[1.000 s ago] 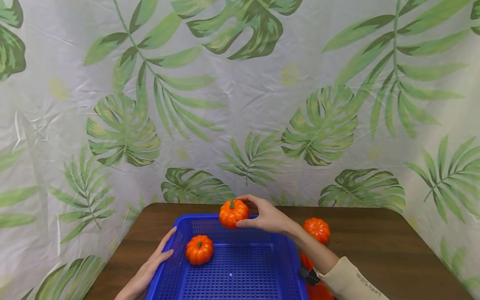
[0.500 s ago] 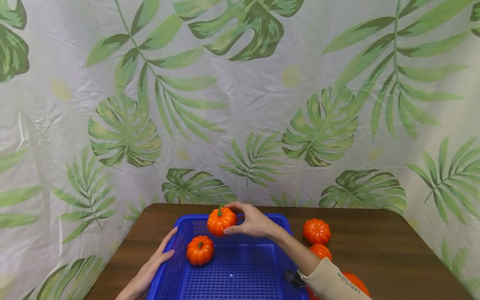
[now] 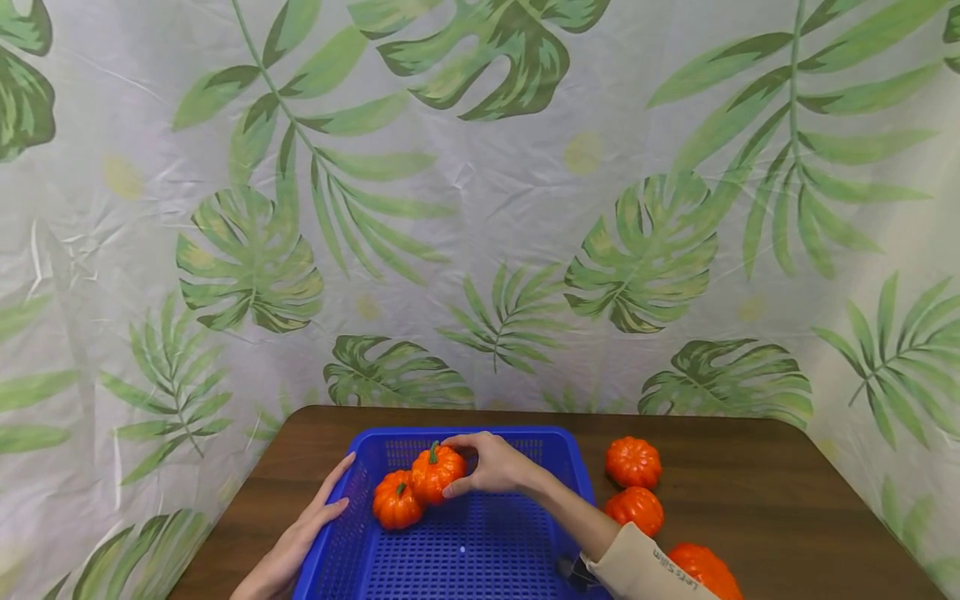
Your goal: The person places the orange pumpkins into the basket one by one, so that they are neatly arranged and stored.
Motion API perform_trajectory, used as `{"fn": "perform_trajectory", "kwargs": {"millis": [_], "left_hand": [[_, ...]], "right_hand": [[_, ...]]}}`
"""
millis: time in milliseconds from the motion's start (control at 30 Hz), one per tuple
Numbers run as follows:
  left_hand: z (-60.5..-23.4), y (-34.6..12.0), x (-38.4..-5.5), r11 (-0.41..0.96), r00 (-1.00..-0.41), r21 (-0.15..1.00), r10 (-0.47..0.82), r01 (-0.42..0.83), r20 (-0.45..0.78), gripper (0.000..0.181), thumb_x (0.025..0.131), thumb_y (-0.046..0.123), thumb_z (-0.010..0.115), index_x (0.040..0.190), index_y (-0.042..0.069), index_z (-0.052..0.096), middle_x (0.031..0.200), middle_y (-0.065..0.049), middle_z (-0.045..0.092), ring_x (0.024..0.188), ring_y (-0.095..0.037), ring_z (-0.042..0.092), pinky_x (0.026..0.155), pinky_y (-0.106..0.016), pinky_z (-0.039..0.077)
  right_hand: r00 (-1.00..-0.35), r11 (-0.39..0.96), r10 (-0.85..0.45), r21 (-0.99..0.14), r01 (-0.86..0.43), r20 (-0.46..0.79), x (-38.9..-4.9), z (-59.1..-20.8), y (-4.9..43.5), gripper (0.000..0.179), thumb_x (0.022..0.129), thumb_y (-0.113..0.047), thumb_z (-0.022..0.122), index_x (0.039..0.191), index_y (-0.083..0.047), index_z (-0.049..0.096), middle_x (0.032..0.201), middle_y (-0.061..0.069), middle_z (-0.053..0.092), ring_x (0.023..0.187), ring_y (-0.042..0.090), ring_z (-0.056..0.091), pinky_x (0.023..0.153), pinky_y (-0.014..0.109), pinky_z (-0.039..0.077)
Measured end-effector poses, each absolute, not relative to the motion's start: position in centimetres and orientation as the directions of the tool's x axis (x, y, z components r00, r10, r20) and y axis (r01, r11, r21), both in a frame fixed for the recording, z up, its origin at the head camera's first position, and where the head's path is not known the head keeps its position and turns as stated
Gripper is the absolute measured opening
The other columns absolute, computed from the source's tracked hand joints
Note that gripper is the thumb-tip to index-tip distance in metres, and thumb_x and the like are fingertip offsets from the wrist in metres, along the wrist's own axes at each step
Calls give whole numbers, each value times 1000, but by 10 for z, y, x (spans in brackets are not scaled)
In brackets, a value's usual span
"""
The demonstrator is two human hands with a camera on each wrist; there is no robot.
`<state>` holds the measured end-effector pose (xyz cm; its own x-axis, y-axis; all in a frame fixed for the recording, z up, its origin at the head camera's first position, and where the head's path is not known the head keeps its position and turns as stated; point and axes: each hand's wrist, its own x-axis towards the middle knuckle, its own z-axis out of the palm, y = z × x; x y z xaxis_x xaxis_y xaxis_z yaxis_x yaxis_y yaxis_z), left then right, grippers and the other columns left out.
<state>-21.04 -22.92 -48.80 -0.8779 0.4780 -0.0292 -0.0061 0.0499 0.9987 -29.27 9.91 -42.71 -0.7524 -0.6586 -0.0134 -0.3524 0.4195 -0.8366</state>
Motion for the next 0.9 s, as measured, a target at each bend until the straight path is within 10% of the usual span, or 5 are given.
{"fn": "perform_trajectory", "kwargs": {"millis": [433, 900], "left_hand": [[-488, -226, -211, 68, -894, 998, 448, 2, -29, 63, 114, 32, 30, 167, 31, -4, 174, -19, -8, 149, -47, 23, 106, -35, 42], [-489, -227, -210, 59, -893, 998, 448, -5, -31, 63, 114, 32, 30, 167, 33, -4, 174, -19, -7, 148, -44, 27, 106, -35, 44]], "right_hand": [[-774, 486, -629, -812, -324, -68, -290, -436, 103, 70, 76, 0, 89, 139, 9, 59, 126, 26, 71, 112, 38, 70, 98, 55, 54], [-755, 499, -643, -820, -281, -132, -295, -448, 106, 72, 68, 11, 89, 135, 9, 63, 104, 21, 78, 96, 28, 73, 79, 27, 58]]}}
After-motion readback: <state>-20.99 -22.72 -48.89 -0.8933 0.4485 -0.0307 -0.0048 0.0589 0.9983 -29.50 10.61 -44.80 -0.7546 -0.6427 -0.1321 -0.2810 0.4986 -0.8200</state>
